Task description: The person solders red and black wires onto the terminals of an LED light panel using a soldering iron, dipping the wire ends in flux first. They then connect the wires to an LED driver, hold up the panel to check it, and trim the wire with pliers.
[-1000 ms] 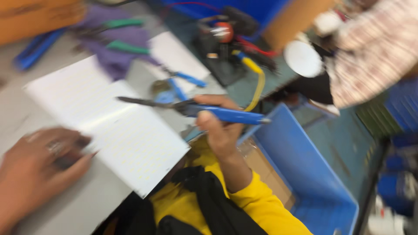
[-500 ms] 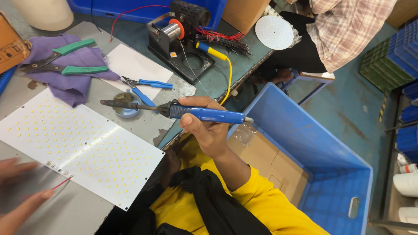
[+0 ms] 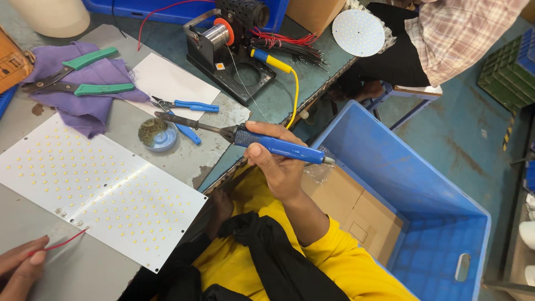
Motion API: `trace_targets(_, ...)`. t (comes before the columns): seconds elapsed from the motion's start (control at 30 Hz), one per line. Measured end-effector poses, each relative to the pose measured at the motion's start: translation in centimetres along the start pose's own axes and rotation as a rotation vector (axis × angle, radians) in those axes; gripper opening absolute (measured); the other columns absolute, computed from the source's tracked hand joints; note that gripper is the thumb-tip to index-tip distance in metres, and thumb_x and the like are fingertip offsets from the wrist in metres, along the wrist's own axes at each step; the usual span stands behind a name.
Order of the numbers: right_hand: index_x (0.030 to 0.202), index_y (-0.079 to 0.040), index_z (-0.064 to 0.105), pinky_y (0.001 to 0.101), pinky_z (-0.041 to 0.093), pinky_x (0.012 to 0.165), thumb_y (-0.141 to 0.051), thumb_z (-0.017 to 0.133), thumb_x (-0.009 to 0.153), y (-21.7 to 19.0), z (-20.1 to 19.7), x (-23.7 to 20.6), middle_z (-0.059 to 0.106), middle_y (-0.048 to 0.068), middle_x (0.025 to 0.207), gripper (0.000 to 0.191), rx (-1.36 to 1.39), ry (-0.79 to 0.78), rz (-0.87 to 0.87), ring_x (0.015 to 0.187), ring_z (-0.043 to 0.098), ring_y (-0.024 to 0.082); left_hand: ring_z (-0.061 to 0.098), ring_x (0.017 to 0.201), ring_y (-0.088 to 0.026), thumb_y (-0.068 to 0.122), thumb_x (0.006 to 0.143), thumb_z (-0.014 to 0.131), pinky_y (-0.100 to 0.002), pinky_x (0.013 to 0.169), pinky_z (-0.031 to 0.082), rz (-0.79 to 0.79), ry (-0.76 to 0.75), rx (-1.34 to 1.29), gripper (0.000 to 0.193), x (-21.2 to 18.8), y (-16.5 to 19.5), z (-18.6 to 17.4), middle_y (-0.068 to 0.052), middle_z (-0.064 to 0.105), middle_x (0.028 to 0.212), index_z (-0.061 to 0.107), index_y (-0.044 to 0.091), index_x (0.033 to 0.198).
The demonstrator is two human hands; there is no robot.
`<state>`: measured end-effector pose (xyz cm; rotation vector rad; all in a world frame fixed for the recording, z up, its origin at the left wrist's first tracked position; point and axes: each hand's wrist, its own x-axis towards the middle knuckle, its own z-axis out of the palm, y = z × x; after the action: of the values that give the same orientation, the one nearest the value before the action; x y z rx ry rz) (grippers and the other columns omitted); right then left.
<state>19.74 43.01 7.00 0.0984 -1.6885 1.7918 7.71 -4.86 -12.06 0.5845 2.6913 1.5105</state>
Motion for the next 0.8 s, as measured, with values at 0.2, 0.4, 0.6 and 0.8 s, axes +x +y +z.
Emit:
trace_targets(0.2,0.13,0.005,0.065,0.021,0.056,0.072,-0.015,0.074,0.101,0.3,-1.2,-0.1,0.072,0.01,0.092,0.036,-0.033,0.036,-0.012,0.076,0.066,0.01,0.066,0.078,-0.017,0.036,0.113,0.059,-0.029,0.081,0.046,-0.304,0.075,-0.153,0.041,-0.3,2.3,1.2,-0.015,0.073,0.117,0.059,-0.004,0.116)
trace_targets(0.4,0.137,0.005,0.063,0.0228,0.058,0.083,-0.017,0.078,0.102,1.0,-0.1,-0.7,0.073,0.013,0.104,0.044,-0.058,-0.05,-0.089,0.09,0.07,0.013,0.059,0.069,-0.013,0.032,0.11,0.056,-0.027,0.053,0.034,-0.38,0.1,-0.128,0.043,0.6,3.6,0.8,-0.011,0.071,0.116,0.055,-0.002,0.137)
trace_targets(0.6,0.147,-0.003,0.056,0.0245,0.06,0.088,-0.015,0.074,0.102,1.9,5.1,-3.5,0.074,0.014,0.116,0.05,0.29,-0.307,0.134,0.098,0.072,0.015,0.064,0.074,-0.017,0.027,0.11,0.06,-0.027,0.062,0.047,-0.418,0.067,-0.166,0.041,1.4,7.2,0.2,-0.015,0.071,0.112,0.064,-0.002,0.139)
trace_targets(0.8,0.14,-0.009,0.06,0.033,0.062,0.101,-0.003,0.067,0.114,3.1,11.2,-4.3,0.07,0.006,0.133,0.027,-0.014,-0.596,-0.027,0.115,0.073,0.019,0.073,0.087,-0.024,0.014,0.106,0.063,-0.03,0.066,0.053,-0.441,0.061,-0.44,0.026,3.1,10.4,0.2,-0.022,0.073,0.105,0.064,-0.009,0.12)
